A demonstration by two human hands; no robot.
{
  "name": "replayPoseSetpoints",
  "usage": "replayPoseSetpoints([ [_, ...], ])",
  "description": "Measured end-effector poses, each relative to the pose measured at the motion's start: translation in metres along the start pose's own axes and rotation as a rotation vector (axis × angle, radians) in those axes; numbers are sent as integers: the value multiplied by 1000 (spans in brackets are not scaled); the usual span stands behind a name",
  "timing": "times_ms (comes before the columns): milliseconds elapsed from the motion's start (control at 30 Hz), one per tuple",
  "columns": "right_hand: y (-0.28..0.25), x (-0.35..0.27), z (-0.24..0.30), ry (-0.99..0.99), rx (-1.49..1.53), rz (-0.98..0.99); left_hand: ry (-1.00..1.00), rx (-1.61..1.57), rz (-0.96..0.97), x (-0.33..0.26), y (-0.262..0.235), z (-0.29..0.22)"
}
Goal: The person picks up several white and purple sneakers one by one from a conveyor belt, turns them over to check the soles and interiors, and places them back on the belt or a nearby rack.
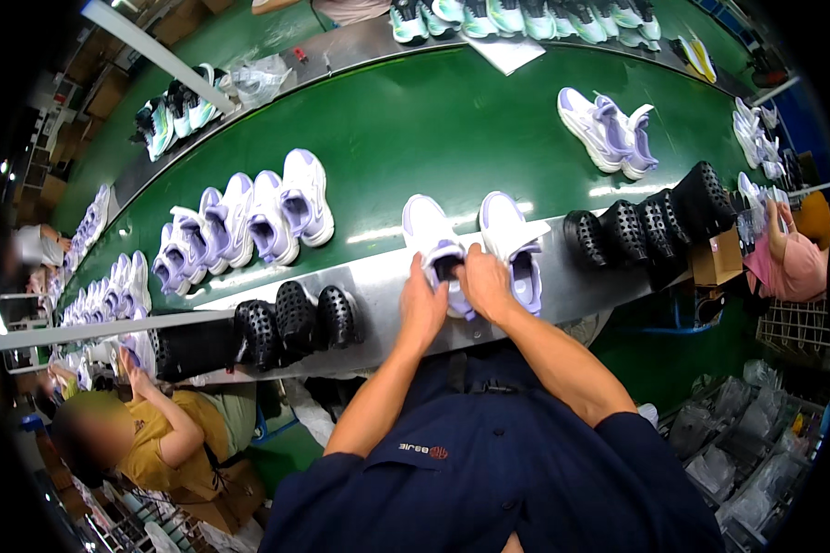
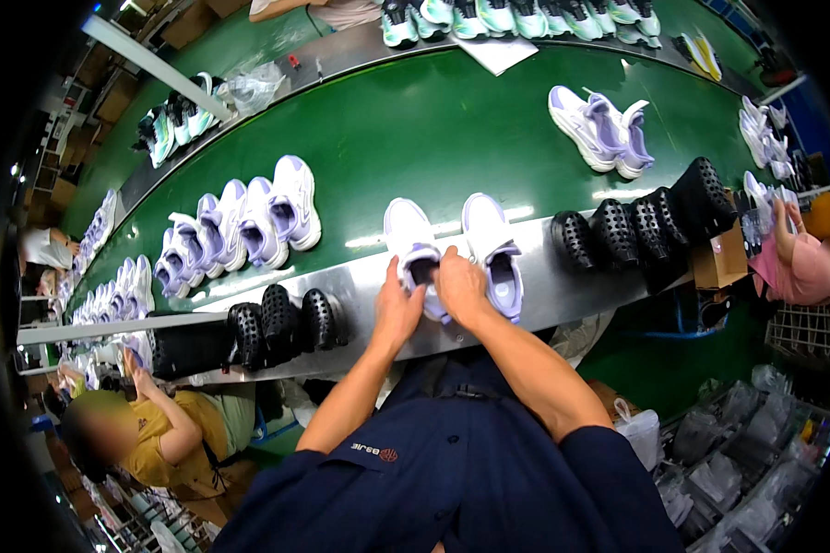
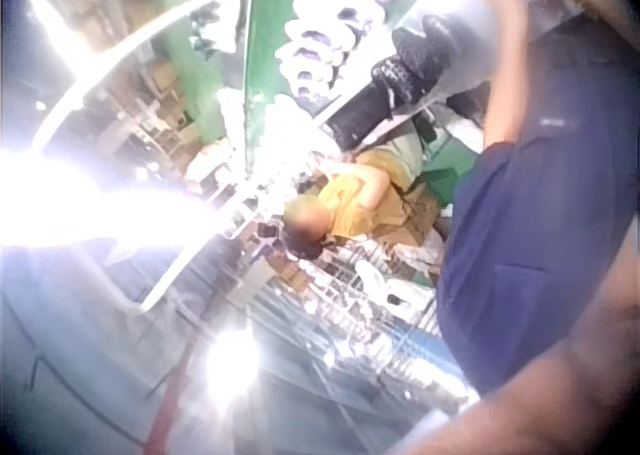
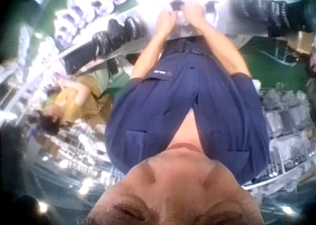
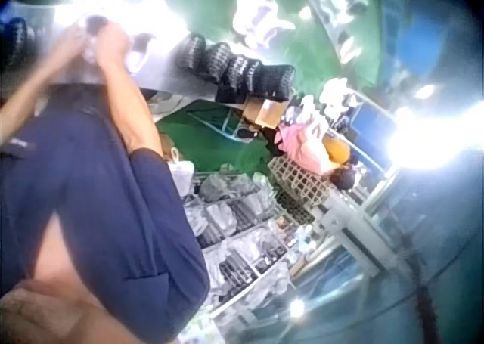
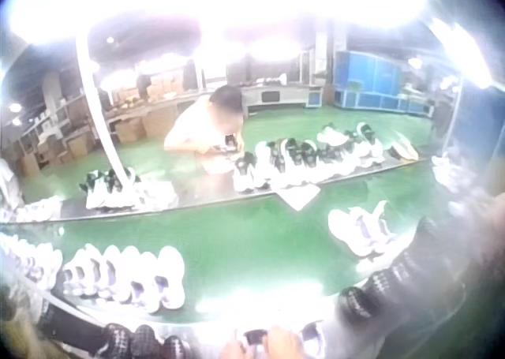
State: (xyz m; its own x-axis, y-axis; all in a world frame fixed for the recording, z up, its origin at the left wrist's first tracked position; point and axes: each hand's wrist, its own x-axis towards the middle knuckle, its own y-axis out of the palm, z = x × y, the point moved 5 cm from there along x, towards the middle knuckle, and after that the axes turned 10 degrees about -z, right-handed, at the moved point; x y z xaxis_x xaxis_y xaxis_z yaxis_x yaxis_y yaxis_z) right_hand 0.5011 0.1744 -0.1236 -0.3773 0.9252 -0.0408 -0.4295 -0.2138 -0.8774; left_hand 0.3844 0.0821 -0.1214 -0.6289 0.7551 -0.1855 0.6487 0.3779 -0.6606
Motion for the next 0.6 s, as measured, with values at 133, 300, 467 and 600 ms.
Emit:
replayPoseSetpoints([
  [133,-84,-41,-10,22,176,-42,404,84,-158,-53,-33,-19],
  [300,-59,-38,-105,240,185,-137,554,123,175,-52,10,-48],
  [467,-10,-42,-55,2,289,36,407,328,396,-53,6,-48],
  [600,-14,-33,-45,143,578,170,497,556,186,-32,8,-20],
])
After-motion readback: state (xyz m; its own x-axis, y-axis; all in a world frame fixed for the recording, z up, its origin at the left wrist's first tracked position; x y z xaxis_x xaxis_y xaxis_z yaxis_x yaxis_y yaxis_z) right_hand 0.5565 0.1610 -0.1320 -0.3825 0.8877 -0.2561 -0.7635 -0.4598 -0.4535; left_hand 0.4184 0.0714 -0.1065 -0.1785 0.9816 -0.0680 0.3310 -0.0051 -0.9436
